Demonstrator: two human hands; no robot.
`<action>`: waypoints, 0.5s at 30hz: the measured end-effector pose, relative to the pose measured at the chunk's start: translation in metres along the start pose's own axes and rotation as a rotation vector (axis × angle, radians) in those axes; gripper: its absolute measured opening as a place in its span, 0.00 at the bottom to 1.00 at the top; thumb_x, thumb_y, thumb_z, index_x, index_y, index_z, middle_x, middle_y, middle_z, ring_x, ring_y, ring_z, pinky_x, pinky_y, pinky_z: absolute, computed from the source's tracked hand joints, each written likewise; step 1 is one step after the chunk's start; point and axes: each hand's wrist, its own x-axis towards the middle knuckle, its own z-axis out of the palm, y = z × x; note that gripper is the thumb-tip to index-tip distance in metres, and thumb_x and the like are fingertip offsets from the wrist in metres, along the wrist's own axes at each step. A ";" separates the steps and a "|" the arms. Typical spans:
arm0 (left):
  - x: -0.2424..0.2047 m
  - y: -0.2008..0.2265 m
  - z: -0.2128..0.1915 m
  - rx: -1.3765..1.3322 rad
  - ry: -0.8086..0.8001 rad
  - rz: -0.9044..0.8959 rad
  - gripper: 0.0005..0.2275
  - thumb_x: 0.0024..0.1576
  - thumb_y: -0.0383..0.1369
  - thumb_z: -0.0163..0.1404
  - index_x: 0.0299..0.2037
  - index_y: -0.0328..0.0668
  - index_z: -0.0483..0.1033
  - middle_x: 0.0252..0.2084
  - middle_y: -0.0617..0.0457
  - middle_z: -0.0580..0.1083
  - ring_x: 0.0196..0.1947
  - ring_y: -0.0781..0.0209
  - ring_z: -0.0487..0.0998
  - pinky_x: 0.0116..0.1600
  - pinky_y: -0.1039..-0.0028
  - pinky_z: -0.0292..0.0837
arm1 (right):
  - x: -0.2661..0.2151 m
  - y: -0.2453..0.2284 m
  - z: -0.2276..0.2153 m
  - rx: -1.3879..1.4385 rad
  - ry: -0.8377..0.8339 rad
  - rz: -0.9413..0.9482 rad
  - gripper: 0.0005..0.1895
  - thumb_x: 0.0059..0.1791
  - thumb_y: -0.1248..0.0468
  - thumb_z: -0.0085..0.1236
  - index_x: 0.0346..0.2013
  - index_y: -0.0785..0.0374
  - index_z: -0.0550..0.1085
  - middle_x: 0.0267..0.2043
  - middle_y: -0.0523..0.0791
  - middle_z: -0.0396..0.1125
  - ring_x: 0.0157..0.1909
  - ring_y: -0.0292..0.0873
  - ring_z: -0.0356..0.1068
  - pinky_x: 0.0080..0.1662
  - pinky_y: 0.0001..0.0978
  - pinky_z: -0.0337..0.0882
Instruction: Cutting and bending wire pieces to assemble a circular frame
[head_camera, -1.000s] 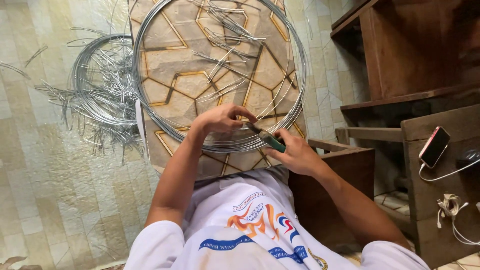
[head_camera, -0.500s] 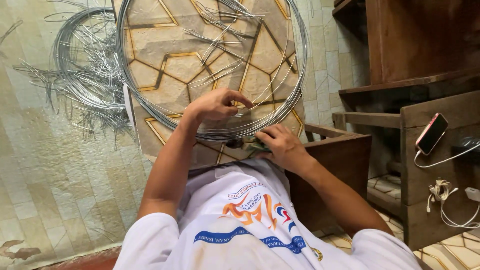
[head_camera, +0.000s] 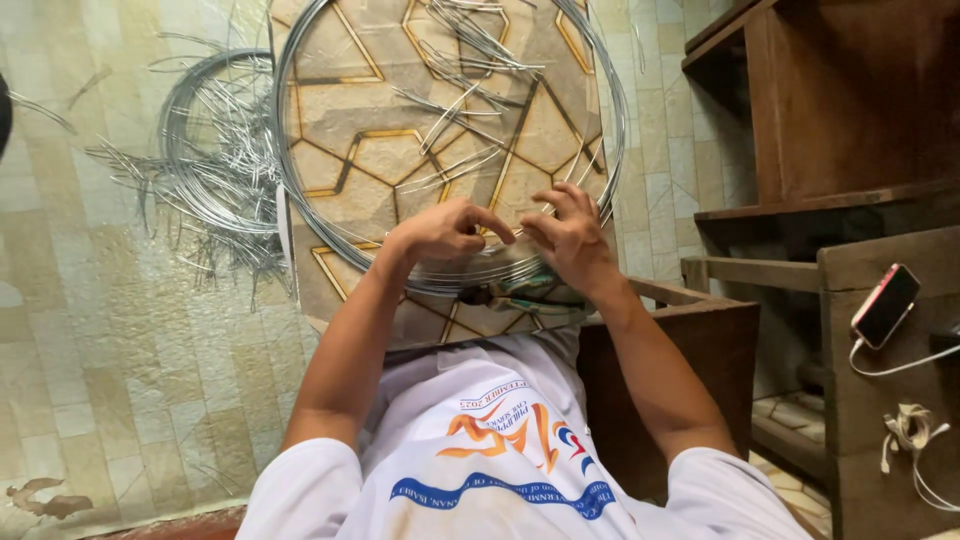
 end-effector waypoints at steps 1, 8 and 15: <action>-0.003 -0.001 0.001 -0.013 -0.015 0.035 0.21 0.48 0.26 0.46 0.50 0.52 0.84 0.48 0.49 0.81 0.48 0.49 0.81 0.57 0.63 0.73 | 0.001 0.004 0.006 0.020 0.049 -0.025 0.06 0.50 0.57 0.65 0.42 0.48 0.80 0.51 0.42 0.69 0.64 0.52 0.63 0.62 0.46 0.60; 0.003 0.017 -0.014 -0.027 0.149 -0.006 0.28 0.49 0.23 0.44 0.63 0.47 0.73 0.44 0.47 0.79 0.50 0.50 0.79 0.54 0.62 0.72 | 0.000 0.008 0.015 0.329 0.220 0.059 0.04 0.50 0.66 0.65 0.40 0.55 0.79 0.42 0.42 0.71 0.55 0.51 0.69 0.58 0.44 0.65; 0.093 0.024 -0.070 0.705 0.411 -0.067 0.11 0.61 0.28 0.45 0.51 0.46 0.76 0.44 0.44 0.78 0.41 0.41 0.81 0.44 0.51 0.76 | 0.005 0.002 0.008 0.297 0.219 0.034 0.03 0.51 0.64 0.65 0.39 0.56 0.79 0.42 0.42 0.73 0.53 0.49 0.69 0.56 0.42 0.64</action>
